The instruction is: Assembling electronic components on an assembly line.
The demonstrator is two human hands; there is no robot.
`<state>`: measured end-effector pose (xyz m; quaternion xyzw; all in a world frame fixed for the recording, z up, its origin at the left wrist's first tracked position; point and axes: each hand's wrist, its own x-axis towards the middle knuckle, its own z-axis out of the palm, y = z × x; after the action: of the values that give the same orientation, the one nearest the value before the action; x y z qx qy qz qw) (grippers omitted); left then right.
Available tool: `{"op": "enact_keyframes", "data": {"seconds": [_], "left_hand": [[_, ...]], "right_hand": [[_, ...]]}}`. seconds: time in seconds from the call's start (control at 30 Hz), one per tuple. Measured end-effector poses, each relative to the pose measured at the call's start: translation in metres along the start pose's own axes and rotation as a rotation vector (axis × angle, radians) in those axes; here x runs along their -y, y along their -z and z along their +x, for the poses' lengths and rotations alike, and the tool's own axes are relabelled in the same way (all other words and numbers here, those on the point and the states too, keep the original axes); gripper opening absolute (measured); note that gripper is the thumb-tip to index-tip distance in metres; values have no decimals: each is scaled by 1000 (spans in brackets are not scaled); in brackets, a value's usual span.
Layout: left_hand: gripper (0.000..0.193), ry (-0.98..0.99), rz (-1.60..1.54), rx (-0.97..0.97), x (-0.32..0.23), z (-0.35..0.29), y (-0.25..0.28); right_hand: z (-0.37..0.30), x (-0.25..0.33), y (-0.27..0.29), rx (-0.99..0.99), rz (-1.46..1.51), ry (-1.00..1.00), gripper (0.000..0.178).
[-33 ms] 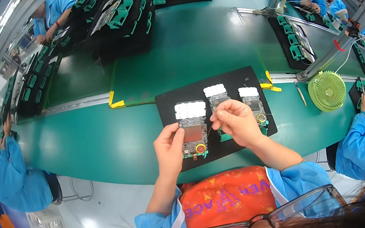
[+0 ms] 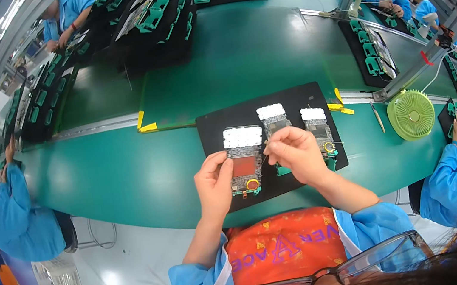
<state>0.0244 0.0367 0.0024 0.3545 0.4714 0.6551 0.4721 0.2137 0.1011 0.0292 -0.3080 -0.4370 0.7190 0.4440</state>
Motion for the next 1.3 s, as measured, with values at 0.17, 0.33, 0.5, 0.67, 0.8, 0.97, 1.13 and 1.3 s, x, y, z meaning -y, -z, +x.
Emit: {"op": "enact_keyframes", "data": {"seconds": [0.17,0.33,0.5,0.67,0.8,0.97,1.13,1.3], "left_hand": [[13,-263,307,-2,-8,-8,-16],[14,-329,321,16,-14,-12,-23],[14,-339,293,28,-17,-15,-26],[14,-349,337,69,-16,-15,-23],[13,-343,341,65,-15,-15,-24],[11,-324,333,47,-16,-14,-26],[11,-345,341,64,-15,-13,-24],[11,-307,345,80,-16,-14,-25]], "right_hand": [[-4,1,-29,28,-607,373,5],[-3,1,-35,7,-738,541,6],[-1,1,-38,7,-760,609,8],[-1,2,-37,12,-769,605,9],[-1,4,-36,6,-777,603,10],[0,6,-36,9,-819,643,10],[0,6,-34,21,-828,644,10],[-1,7,-33,22,-825,628,10]]}}
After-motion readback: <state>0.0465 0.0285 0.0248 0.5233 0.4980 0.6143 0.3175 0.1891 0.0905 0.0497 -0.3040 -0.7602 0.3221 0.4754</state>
